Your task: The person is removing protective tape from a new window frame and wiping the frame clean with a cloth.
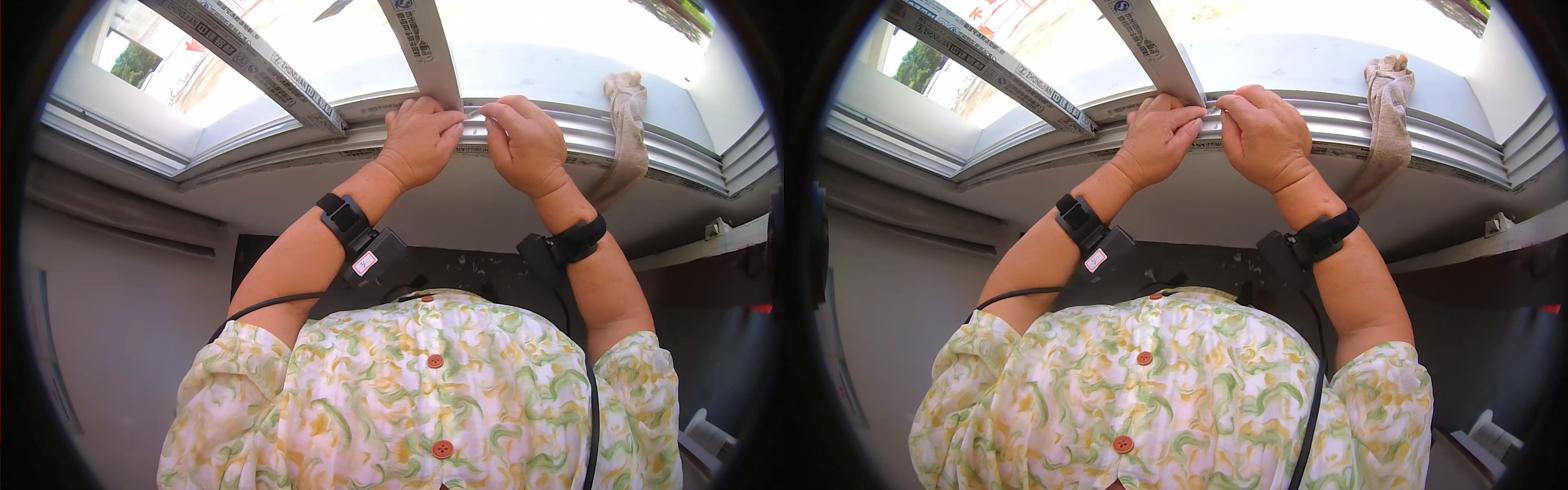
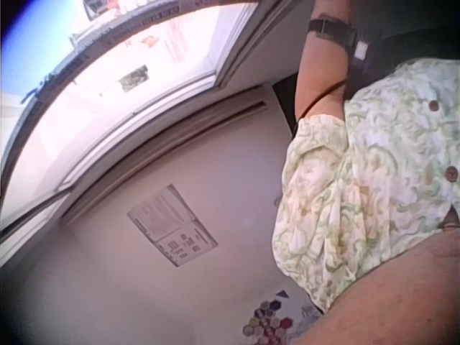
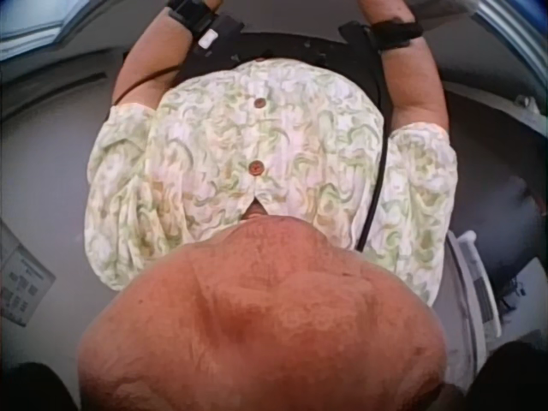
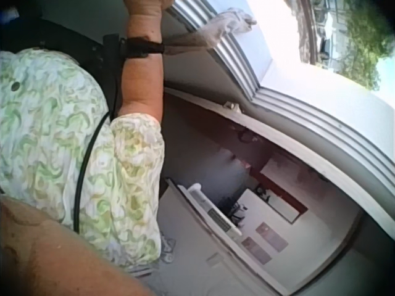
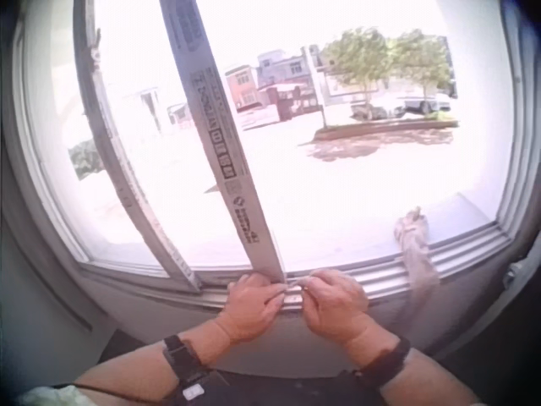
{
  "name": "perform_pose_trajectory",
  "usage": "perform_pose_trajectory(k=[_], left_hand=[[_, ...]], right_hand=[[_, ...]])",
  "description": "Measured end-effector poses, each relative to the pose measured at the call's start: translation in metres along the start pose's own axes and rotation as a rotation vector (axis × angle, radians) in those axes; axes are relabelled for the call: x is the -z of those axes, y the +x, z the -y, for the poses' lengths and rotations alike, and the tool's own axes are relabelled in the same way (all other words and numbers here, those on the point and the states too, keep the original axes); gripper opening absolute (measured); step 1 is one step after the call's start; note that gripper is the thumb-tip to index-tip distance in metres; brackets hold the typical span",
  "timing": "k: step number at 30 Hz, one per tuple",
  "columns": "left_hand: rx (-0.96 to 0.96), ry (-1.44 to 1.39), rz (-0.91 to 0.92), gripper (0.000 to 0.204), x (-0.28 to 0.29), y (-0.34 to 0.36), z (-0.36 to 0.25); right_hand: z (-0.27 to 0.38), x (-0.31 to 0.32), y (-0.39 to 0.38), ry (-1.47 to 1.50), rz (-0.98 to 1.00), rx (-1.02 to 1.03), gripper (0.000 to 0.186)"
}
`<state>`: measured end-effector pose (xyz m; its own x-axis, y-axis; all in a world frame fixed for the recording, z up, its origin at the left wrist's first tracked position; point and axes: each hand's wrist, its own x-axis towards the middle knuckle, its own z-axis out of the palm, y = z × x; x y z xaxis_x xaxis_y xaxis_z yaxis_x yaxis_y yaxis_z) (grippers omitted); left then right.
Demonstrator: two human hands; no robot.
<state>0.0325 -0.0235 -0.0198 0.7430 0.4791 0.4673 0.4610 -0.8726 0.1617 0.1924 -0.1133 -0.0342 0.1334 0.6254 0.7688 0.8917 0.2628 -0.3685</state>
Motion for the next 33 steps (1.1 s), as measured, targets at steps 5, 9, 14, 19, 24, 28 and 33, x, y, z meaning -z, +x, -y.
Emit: perform_pose_trajectory(k=[5,9,14,19,24,28,33], left_hand=[[-0.018,0.038,-0.092,0.021,0.019,-0.020,0.007],[0.045,0.116,-0.166,0.021,0.015,-0.021,0.014],[-0.062,-0.109,-0.139,0.023,0.010,-0.021,0.031],[-0.036,-0.098,-0.119,0.023,0.014,-0.023,0.032],[-0.053,-0.097,-0.155,0.023,0.010,-0.023,0.033],[-0.054,-0.101,-0.149,0.023,0.009,-0.024,0.034],[-0.044,-0.096,-0.155,0.022,0.009,-0.023,0.035]], right_hand=[[-0.018,0.011,0.015,0.166,0.132,-0.242,0.016],[-0.021,0.014,0.040,-0.065,0.422,-0.063,0.023],[-0.017,0.007,0.046,-0.119,0.666,0.074,0.031],[-0.018,0.020,0.060,-0.182,0.832,0.012,0.022],[-0.046,0.040,0.056,-0.163,0.780,0.093,0.016],[-0.034,0.051,0.055,0.173,0.612,-0.291,0.014],[-0.035,0.063,0.060,-0.097,0.610,-0.257,0.018]])
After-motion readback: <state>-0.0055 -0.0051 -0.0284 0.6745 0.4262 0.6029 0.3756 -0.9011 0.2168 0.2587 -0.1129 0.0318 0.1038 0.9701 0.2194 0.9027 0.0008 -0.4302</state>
